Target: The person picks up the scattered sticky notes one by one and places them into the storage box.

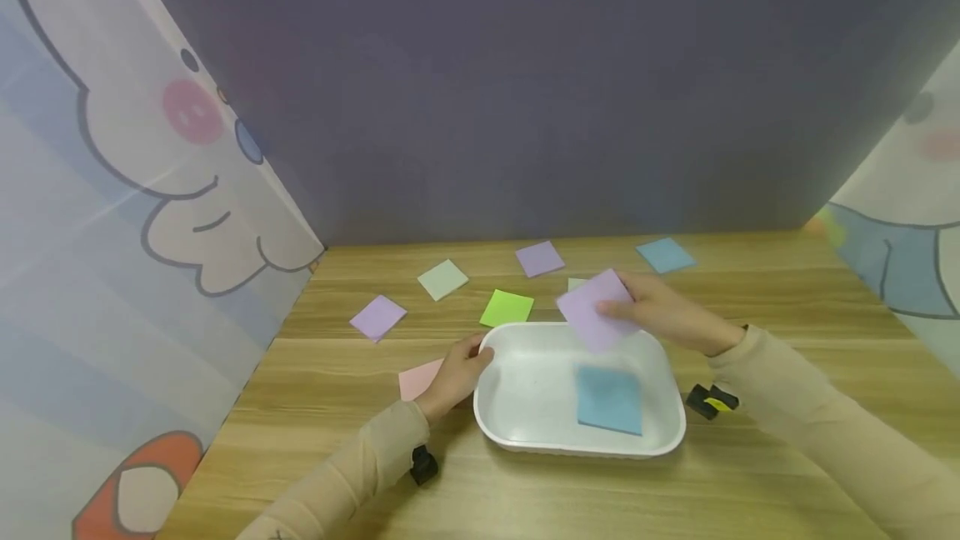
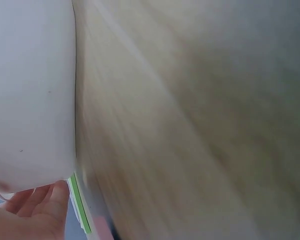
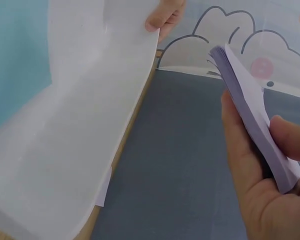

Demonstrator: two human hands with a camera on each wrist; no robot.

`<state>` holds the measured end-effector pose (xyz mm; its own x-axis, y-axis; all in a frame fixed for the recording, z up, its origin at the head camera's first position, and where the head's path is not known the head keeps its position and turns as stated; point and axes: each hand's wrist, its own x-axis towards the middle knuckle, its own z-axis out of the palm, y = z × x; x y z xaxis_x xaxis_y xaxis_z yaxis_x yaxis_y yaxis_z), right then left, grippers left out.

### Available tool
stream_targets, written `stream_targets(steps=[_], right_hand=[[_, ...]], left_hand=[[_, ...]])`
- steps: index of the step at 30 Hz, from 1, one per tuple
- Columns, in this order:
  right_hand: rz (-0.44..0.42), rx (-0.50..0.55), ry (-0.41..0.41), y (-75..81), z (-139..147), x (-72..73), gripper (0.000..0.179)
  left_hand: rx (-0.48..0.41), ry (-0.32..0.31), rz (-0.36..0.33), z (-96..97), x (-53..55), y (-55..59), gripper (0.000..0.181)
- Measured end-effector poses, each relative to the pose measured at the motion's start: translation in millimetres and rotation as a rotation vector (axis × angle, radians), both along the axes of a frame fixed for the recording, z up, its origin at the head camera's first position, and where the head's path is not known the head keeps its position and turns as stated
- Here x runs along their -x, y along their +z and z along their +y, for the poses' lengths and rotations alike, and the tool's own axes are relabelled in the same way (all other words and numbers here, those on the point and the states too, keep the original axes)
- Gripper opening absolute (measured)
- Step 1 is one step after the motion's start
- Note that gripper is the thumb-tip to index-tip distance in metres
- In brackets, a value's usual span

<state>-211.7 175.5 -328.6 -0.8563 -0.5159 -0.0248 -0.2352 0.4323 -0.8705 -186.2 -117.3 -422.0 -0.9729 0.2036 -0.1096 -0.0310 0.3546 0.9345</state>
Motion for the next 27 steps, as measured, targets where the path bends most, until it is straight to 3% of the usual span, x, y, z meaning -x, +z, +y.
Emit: stream_targets(steps=[5, 12, 18, 25, 27], right_hand=[[0.051, -0.047, 0.01, 3.0, -7, -0.1, 0.031], [0.107, -0.102, 0.084, 4.5, -19, 2.1, 0.027], [0.076, -0.089, 0.156, 0.3, -29, 1.7, 0.018], [0.069, -0.078, 0.222, -3.7, -42, -1.0, 0.015], [0.065, -0.101, 0.227, -4.3, -45, -3.0, 0.016]], left_hand=[[0.008, -0.014, -0.001, 5.7, -9.2, 20.0, 0.038], [0.017, -0.017, 0.009, 9.2, -14.4, 28.6, 0.037], [0.015, -0.013, -0.005, 5.9, -11.1, 18.3, 0.038], [0.012, 0.002, -0.007, -2.9, 4.4, -9.4, 0.039], [0.016, 0.001, 0.006, -3.1, 5.1, -11.8, 0.039]])
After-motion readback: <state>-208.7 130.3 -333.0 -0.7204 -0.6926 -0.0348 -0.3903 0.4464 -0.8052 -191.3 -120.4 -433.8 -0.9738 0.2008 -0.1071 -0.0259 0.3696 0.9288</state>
